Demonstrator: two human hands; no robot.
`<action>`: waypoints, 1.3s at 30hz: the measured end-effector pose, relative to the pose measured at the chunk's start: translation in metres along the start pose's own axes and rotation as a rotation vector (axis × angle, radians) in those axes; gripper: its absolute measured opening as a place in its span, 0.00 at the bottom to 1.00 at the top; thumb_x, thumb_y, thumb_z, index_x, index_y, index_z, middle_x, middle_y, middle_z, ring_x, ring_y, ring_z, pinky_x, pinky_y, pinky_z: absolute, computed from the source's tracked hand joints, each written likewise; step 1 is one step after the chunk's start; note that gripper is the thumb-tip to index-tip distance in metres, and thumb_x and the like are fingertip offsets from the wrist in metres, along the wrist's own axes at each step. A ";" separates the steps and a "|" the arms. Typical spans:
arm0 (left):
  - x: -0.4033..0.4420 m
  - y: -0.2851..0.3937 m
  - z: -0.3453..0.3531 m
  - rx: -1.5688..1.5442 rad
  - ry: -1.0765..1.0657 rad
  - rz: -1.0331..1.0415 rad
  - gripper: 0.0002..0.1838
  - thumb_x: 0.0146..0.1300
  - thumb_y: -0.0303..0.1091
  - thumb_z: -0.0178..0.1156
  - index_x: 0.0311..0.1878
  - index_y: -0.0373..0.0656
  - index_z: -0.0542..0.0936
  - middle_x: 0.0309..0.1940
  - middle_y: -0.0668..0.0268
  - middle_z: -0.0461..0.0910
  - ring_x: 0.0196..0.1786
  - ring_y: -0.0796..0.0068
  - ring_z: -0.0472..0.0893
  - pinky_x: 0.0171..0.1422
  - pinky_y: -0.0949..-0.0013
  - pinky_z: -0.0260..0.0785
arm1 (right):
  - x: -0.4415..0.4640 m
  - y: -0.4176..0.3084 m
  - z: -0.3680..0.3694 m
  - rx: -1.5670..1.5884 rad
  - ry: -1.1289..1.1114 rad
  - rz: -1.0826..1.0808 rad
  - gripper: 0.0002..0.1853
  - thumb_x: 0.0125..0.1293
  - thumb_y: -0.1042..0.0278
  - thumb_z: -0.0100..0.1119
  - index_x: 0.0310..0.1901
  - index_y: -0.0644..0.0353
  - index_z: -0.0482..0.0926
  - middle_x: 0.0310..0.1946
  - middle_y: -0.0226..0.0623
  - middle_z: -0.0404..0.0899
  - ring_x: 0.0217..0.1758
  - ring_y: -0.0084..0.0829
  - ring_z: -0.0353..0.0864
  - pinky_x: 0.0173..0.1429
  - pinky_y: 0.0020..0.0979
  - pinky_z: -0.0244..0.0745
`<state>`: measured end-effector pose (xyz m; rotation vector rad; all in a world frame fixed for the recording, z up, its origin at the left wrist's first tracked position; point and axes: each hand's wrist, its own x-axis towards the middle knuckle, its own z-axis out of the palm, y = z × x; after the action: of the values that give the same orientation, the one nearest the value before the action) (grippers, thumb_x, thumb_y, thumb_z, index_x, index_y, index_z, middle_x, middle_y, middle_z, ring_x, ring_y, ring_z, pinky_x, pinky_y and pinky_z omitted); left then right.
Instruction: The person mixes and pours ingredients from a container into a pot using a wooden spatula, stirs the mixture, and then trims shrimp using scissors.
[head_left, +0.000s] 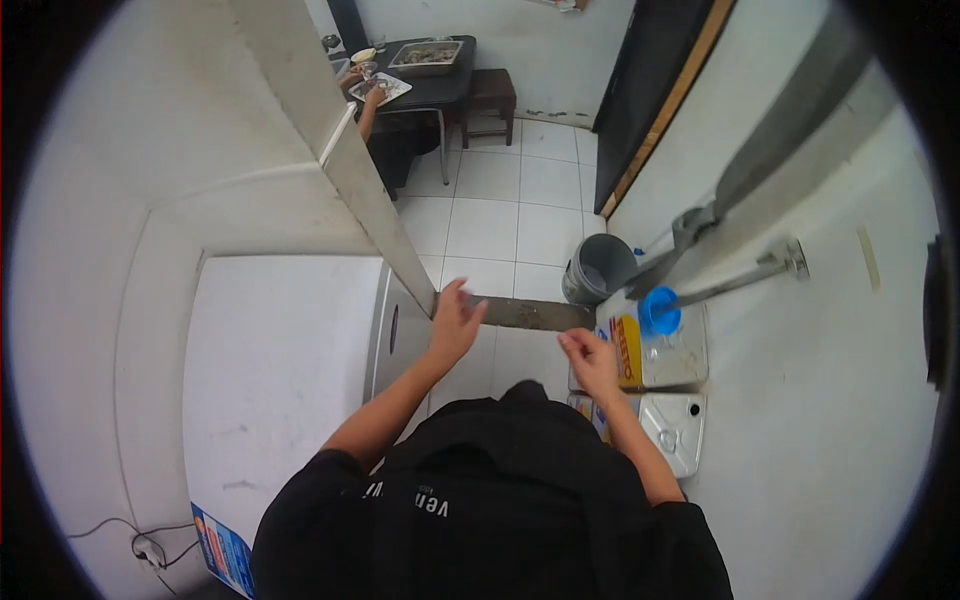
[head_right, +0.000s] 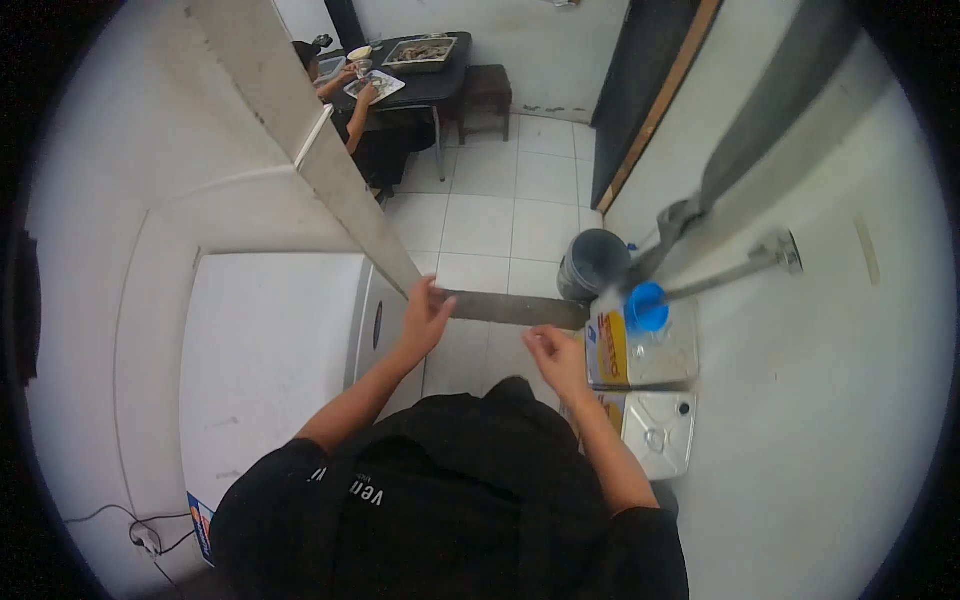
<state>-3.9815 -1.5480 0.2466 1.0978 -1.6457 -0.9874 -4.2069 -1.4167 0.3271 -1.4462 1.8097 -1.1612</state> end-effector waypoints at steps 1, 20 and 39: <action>0.042 0.027 0.010 -0.024 -0.028 0.034 0.28 0.59 0.29 0.64 0.61 0.36 0.64 0.45 0.57 0.71 0.39 0.71 0.75 0.37 0.70 0.71 | 0.026 0.009 -0.006 -0.030 0.019 0.054 0.12 0.66 0.59 0.60 0.36 0.61 0.83 0.17 0.32 0.74 0.20 0.19 0.67 0.26 0.25 0.63; 0.534 -0.134 0.074 0.164 0.450 -0.221 0.34 0.56 0.31 0.66 0.66 0.46 0.64 0.43 0.60 0.72 0.43 0.70 0.72 0.46 0.66 0.69 | 0.664 0.067 -0.015 -0.168 -0.399 -0.359 0.14 0.63 0.56 0.61 0.36 0.60 0.82 0.20 0.39 0.78 0.21 0.31 0.75 0.30 0.31 0.70; 1.095 -0.458 0.130 0.107 0.830 -0.752 0.43 0.53 0.46 0.68 0.64 0.27 0.62 0.53 0.46 0.77 0.57 0.52 0.76 0.61 0.61 0.67 | 1.237 0.281 0.061 -0.255 -0.814 -0.159 0.15 0.68 0.59 0.55 0.42 0.64 0.81 0.27 0.40 0.81 0.30 0.31 0.80 0.37 0.31 0.73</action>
<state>-4.2222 -2.7011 0.0504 1.9353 -0.6065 -0.7067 -4.6343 -2.6033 0.1740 -1.8685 1.2951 -0.2956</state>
